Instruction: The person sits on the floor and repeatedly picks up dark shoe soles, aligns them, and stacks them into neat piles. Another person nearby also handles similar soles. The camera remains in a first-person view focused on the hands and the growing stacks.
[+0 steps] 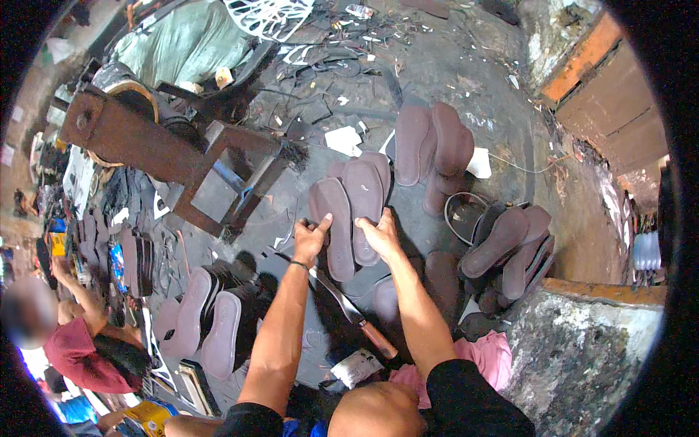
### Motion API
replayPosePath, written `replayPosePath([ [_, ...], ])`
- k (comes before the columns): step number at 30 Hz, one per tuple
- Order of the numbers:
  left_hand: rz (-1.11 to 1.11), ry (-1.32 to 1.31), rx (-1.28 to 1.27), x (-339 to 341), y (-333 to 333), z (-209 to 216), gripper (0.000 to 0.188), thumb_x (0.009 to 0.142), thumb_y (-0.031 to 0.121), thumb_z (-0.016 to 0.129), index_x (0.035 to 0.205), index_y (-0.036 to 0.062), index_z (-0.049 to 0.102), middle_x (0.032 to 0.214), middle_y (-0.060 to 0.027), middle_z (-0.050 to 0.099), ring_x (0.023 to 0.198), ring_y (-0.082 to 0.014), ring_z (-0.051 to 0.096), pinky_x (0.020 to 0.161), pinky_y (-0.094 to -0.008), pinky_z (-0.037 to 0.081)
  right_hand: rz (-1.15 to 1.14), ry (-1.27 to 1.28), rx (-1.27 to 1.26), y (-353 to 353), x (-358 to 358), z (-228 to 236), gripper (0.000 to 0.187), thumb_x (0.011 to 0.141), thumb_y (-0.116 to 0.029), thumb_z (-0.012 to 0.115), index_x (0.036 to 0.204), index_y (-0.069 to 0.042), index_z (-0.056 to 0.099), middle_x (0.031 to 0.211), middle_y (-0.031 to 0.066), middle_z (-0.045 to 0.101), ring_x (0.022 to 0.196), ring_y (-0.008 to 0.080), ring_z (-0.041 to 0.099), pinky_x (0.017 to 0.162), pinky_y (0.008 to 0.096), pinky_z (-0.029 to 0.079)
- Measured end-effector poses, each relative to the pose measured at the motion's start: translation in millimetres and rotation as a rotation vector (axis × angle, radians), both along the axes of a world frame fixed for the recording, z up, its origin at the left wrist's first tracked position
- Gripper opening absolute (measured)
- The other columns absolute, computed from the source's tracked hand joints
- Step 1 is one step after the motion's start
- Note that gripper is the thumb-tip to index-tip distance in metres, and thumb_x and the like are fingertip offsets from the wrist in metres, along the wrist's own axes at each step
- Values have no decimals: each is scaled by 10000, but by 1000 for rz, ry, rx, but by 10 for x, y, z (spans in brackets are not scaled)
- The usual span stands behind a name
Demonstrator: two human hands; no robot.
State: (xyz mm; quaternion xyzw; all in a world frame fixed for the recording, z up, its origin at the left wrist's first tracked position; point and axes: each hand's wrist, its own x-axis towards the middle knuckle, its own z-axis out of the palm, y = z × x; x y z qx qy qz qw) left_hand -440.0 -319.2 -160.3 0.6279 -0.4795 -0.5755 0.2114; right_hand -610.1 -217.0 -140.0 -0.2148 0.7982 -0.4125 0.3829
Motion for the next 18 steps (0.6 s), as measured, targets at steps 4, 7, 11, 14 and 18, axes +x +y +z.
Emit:
replayPosePath([
  [4, -33, 58, 194, 85, -35, 143, 830, 745, 412, 899, 1298, -88, 535, 1103, -86, 649, 961, -176, 587, 851, -325, 484, 29, 134, -61, 262, -287, 403, 893, 776, -254, 810, 1439, 105, 333, 1443, 311, 467, 1328, 367, 497, 1112, 403, 394],
  [7, -63, 108, 70, 189, -90, 189, 674, 806, 365, 863, 1254, -54, 583, 1089, -68, 667, 978, -165, 607, 878, -314, 479, 120, 398, 105, 494, -359, 989, 961, 809, -189, 759, 1513, 38, 145, 1411, 357, 453, 1257, 491, 525, 1086, 484, 432],
  [11, -42, 467, 131, 47, -137, 250, 388, 938, 272, 737, 1195, 0, 634, 1080, -71, 687, 970, -166, 626, 878, -335, 500, 208, 481, 219, 522, -356, 639, 937, 856, -235, 737, 1535, 7, 138, 1433, 340, 421, 1283, 509, 484, 1061, 514, 451],
  [14, -56, 353, 179, -122, -165, 418, 402, 941, 283, 734, 1202, -2, 621, 1108, -77, 678, 999, -174, 621, 874, -344, 502, -61, 191, -178, 573, -463, 219, 870, 881, -323, 729, 1505, 33, 239, 1382, 268, 497, 1256, 383, 535, 1058, 451, 438],
  [18, 103, 243, 194, 109, -237, 319, 565, 949, 308, 727, 1337, -23, 482, 1232, -122, 627, 1107, -201, 593, 928, -352, 494, -253, -333, -329, 408, -487, 430, 703, 853, -339, 733, 1394, 10, 451, 1289, 152, 596, 1172, 260, 565, 1019, 393, 439],
])
